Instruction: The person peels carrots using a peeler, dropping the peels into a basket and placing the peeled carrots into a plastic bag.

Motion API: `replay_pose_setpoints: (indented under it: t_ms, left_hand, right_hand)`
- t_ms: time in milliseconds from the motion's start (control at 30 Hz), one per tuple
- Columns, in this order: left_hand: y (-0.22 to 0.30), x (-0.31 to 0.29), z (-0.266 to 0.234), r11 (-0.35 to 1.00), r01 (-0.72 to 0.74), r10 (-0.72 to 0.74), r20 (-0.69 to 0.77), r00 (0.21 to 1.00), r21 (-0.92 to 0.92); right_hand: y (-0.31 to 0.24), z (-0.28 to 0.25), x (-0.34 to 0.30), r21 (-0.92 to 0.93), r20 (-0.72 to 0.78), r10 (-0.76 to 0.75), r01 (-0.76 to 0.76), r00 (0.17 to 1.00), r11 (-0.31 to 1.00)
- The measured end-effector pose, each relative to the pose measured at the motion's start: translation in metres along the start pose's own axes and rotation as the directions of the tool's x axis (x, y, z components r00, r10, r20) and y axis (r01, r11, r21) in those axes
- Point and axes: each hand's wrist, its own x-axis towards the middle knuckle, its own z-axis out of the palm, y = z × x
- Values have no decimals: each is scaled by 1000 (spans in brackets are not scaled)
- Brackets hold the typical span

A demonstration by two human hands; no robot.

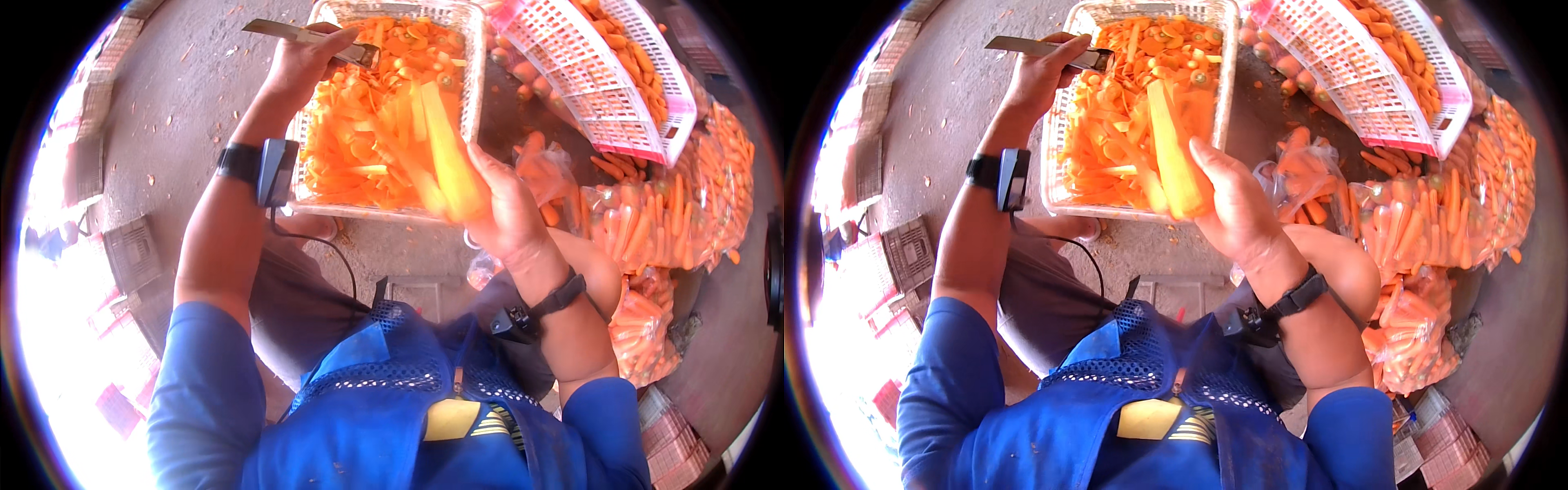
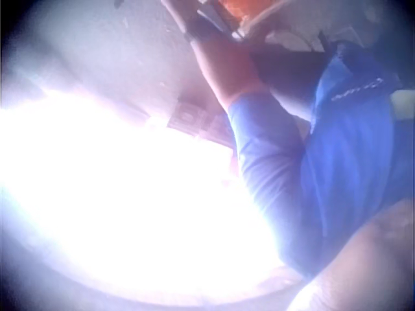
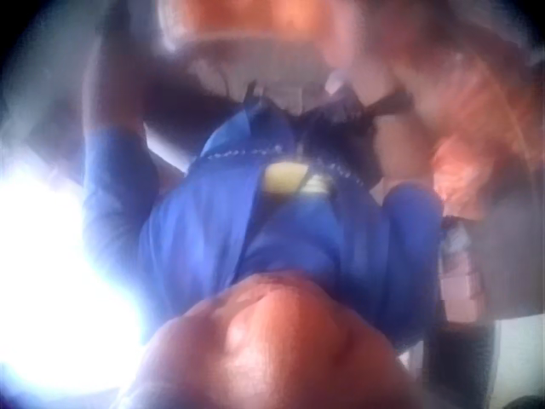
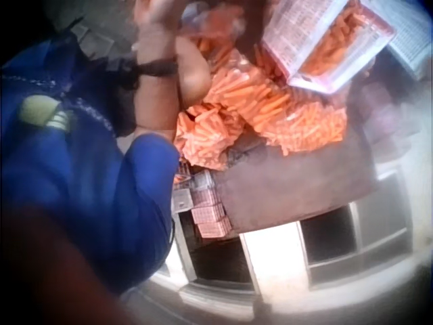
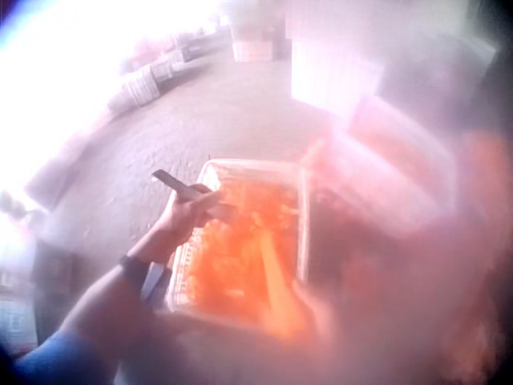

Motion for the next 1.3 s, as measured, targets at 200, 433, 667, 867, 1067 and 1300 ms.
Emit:
replay_pose_setpoints:
  t_ms: [200, 433, 667, 867, 1067, 1300]
  left_hand:
    - [25, -21, 23, 998, -53, 55, 120, 991, -18]
    - [57, -99, 74, 981, -98, 185, 673, 716, -166]
    - [55, -87, 62, 995, 13, 62, 695, 716, -102]
    - [26, -32, 23, 995, 62, -24, 393, 919, -84]
    - [-8, 0, 0, 994, 74, -72, -35, 997, 74]
    - [49, -46, 32, 998, -49, 38, 236, 971, 38]
  right_hand:
    - [-4, -17, 9, 96, -86, 42, -34, 995, 995]
    - [2, -2, 17, 89, -51, 43, -38, 998, 995]
    - [11, -1, 16, -20, 180, 72, -69, 981, 997]
    - [17, 2, 3, 31, 146, 114, -120, 983, 992]
    - [8, -5, 5, 93, 178, 117, -135, 977, 986]
    - [-2, -6, 7, 201, -19, 107, -101, 994, 974]
